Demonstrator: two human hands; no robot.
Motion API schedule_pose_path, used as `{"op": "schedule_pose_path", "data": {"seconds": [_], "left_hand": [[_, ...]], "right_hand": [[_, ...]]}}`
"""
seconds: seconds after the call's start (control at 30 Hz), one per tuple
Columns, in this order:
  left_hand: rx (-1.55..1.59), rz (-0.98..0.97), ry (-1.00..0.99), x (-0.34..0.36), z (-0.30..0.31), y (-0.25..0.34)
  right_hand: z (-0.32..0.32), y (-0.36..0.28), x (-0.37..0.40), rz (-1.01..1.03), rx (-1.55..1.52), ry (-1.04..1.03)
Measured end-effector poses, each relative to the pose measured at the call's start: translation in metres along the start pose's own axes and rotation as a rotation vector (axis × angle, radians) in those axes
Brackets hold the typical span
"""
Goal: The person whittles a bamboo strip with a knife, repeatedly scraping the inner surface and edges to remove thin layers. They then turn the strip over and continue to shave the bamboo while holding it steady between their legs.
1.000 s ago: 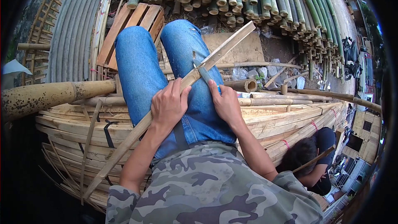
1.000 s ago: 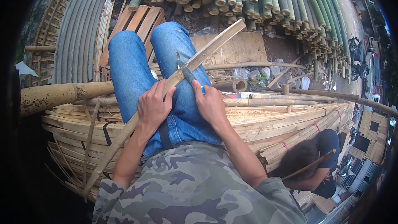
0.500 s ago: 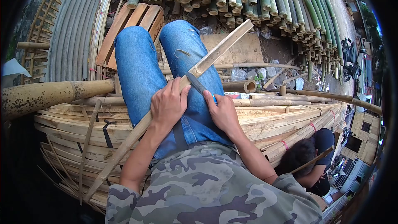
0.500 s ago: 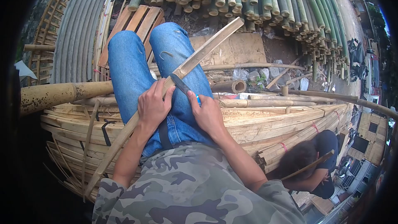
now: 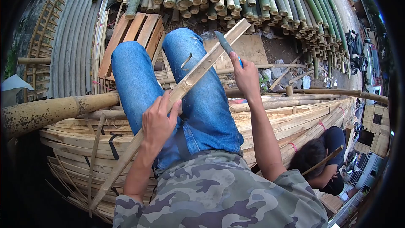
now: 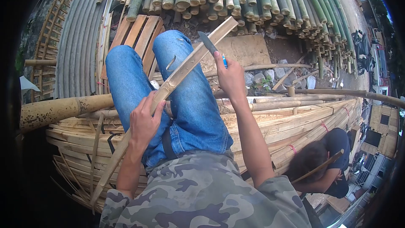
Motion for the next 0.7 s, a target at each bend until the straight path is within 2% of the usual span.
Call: {"op": "schedule_pose_path", "data": {"seconds": [0.13, 0.2, 0.3, 0.4, 0.47, 0.53, 0.7], "left_hand": [[-0.144, -0.054, -0.043, 0.007, 0.016, -0.009], [-0.253, -0.181, 0.027, 0.008, 0.013, -0.005], [-0.303, -0.134, 0.032, 0.007, 0.003, 0.003], [-0.206, -0.136, 0.065, -0.002, -0.003, 0.013], [-0.173, -0.143, 0.08, -0.007, -0.008, 0.013], [-0.067, -0.036, 0.01, -0.009, -0.014, 0.005], [-0.027, -0.028, 0.034, -0.011, -0.014, 0.006]], "right_hand": [[-0.015, -0.007, -0.014, 0.055, 0.062, -0.064], [-0.029, -0.001, -0.02, 0.09, 0.106, -0.094], [-0.039, 0.007, -0.026, 0.07, 0.011, -0.081], [-0.034, 0.005, -0.024, 0.083, -0.002, -0.04], [-0.032, 0.0, -0.031, 0.084, -0.027, -0.096], [-0.025, 0.003, -0.046, 0.076, -0.046, -0.055], [-0.004, 0.016, -0.082, 0.111, 0.036, 0.023]]}}
Point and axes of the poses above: each hand's wrist, its own x-axis away from the middle knuckle, its own z-axis out of the back of the hand, y = z × x, the point moved 8 cm from there along -x, towards the middle knuckle, and after that the axes turned 6 degrees about -x, right-handed, at the moved point
